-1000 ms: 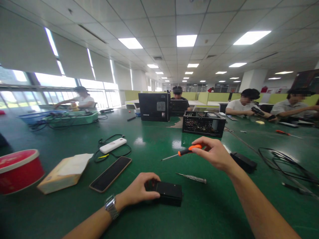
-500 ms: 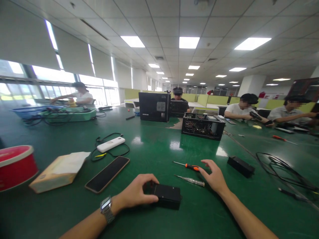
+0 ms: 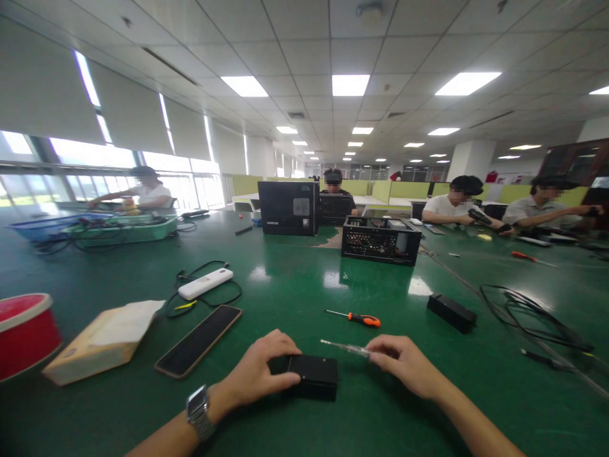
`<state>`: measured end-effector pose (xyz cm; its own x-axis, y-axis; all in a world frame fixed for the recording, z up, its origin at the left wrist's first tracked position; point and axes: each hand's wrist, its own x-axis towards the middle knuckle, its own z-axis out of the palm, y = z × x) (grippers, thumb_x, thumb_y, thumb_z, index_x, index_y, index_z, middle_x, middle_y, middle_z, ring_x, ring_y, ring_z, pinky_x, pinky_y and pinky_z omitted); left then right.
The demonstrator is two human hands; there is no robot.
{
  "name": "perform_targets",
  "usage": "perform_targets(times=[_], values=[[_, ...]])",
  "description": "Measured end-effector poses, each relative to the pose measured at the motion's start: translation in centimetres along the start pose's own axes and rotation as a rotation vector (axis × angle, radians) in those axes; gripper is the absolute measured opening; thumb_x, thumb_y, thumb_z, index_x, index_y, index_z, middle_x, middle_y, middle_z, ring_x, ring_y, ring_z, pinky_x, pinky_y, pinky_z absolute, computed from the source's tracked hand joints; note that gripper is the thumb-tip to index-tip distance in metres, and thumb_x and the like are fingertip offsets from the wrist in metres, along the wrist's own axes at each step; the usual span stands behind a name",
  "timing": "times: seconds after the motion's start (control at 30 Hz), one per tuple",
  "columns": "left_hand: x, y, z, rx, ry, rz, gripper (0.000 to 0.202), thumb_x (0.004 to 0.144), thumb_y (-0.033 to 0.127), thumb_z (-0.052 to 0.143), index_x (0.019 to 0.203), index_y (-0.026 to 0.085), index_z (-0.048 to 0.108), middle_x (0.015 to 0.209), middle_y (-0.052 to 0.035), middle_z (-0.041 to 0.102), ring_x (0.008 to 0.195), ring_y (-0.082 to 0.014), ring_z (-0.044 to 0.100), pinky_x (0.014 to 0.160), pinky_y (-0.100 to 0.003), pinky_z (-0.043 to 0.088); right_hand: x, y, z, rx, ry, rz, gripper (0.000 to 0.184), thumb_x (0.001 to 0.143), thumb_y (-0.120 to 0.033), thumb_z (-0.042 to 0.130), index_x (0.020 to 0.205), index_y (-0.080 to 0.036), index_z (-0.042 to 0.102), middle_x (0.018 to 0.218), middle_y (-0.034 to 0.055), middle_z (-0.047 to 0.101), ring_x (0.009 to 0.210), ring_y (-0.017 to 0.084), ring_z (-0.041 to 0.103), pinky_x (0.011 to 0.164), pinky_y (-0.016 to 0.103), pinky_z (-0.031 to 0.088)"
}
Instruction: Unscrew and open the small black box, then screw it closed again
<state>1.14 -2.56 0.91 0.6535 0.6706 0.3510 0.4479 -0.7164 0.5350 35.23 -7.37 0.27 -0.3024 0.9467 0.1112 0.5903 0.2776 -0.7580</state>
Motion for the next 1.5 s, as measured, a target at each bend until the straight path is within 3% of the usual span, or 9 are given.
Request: perform_targets(times=[0.1, 0.17, 0.43, 0.7, 0.83, 1.0, 1.27, 1.37, 1.5], values=[[0.0, 0.0, -0.1, 0.048, -0.013, 0.051, 0.033, 0.082, 0.043, 0.071, 0.103, 0.018, 0.073, 0.098, -0.0068, 0.070, 0.092, -0.0226, 0.059, 0.081, -0.031, 0.047, -1.0, -0.4, -1.1, 0.208, -0.194, 0.039, 0.033, 0.086, -0.045, 0.064, 0.095, -0.015, 0.076, 0.079, 0.0043, 0.067, 0.067, 0.015, 0.056, 0.060, 0.026, 0.047], [0.0, 0.0, -0.2, 0.068, -0.016, 0.073, 0.034, 0.083, 0.044, 0.069, 0.104, 0.018, 0.073, 0.099, -0.0072, 0.070, 0.092, -0.0225, 0.060, 0.081, -0.031, 0.048, -1.3, -0.5, -1.3, 0.265, -0.257, 0.047, 0.033, 0.085, -0.044, 0.066, 0.094, -0.015, 0.077, 0.077, 0.0045, 0.067, 0.066, 0.015, 0.056, 0.058, 0.025, 0.047], [0.1, 0.0, -0.2, 0.072, -0.019, 0.073, 0.034, 0.083, 0.044, 0.069, 0.105, 0.018, 0.073, 0.102, -0.0073, 0.071, 0.093, -0.0224, 0.060, 0.081, -0.031, 0.049, -1.1, 0.6, -1.4, 0.277, -0.223, 0.088, 0.036, 0.085, -0.047, 0.065, 0.092, -0.013, 0.076, 0.074, 0.0045, 0.065, 0.059, 0.013, 0.056, 0.053, 0.023, 0.046], [0.1, 0.1, -0.4, 0.057, -0.044, 0.059, 0.036, 0.084, 0.046, 0.067, 0.106, 0.018, 0.073, 0.104, -0.0085, 0.070, 0.095, -0.0231, 0.060, 0.083, -0.031, 0.048, -1.7, -0.7, -1.9, 0.243, -0.270, 0.130, 0.039, 0.086, -0.051, 0.061, 0.092, -0.015, 0.075, 0.075, 0.0044, 0.065, 0.062, 0.015, 0.057, 0.056, 0.026, 0.049], [0.1, 0.2, -0.3, 0.053, -0.042, 0.055, 0.035, 0.084, 0.045, 0.069, 0.105, 0.017, 0.073, 0.103, -0.0085, 0.071, 0.095, -0.0235, 0.060, 0.083, -0.031, 0.048, -1.5, -0.5, -1.3, 0.185, -0.228, 0.137, 0.043, 0.086, -0.055, 0.059, 0.093, -0.015, 0.074, 0.074, 0.0039, 0.064, 0.060, 0.015, 0.057, 0.056, 0.026, 0.049], [0.1, 0.0, -0.1, 0.046, -0.031, 0.065, 0.037, 0.080, 0.046, 0.072, 0.102, 0.016, 0.072, 0.101, -0.0082, 0.070, 0.096, -0.0236, 0.060, 0.085, -0.031, 0.047, -2.0, -0.9, 0.3, 0.143, -0.180, 0.106, 0.036, 0.088, -0.049, 0.059, 0.094, -0.016, 0.072, 0.076, 0.0024, 0.063, 0.062, 0.014, 0.055, 0.056, 0.025, 0.047], [0.1, -0.1, 0.3, 0.036, -0.056, -0.036, 0.042, 0.071, 0.046, 0.077, 0.102, 0.018, 0.069, 0.099, -0.0058, 0.069, 0.089, -0.0228, 0.062, 0.080, -0.031, 0.047, -3.0, -1.5, 2.8, -0.029, 0.124, 0.119, 0.041, 0.092, -0.055, 0.048, 0.099, -0.021, 0.068, 0.075, 0.0007, 0.058, 0.060, 0.014, 0.049, 0.056, 0.024, 0.042], [0.2, -0.3, 0.7, -0.002, -0.041, -0.039, 0.045, 0.070, 0.048, 0.078, 0.102, 0.018, 0.069, 0.098, -0.0048, 0.069, 0.088, -0.0226, 0.063, 0.080, -0.031, 0.046, -2.9, -1.1, 3.9, -0.008, 0.128, 0.166, 0.047, 0.092, -0.060, 0.044, 0.102, -0.021, 0.068, 0.065, -0.0013, 0.053, 0.056, 0.015, 0.047, 0.053, 0.024, 0.041], [0.3, -0.6, 1.1, -0.052, -0.029, -0.047, 0.043, 0.068, 0.046, 0.080, 0.098, 0.017, 0.069, 0.094, -0.0031, 0.069, 0.084, -0.0209, 0.063, 0.076, -0.028, 0.045, -2.7, -1.8, 4.1, -0.041, 0.048, 0.175, 0.047, 0.092, -0.062, 0.044, 0.097, -0.021, 0.068, 0.068, -0.0007, 0.054, 0.058, 0.015, 0.048, 0.052, 0.023, 0.040]])
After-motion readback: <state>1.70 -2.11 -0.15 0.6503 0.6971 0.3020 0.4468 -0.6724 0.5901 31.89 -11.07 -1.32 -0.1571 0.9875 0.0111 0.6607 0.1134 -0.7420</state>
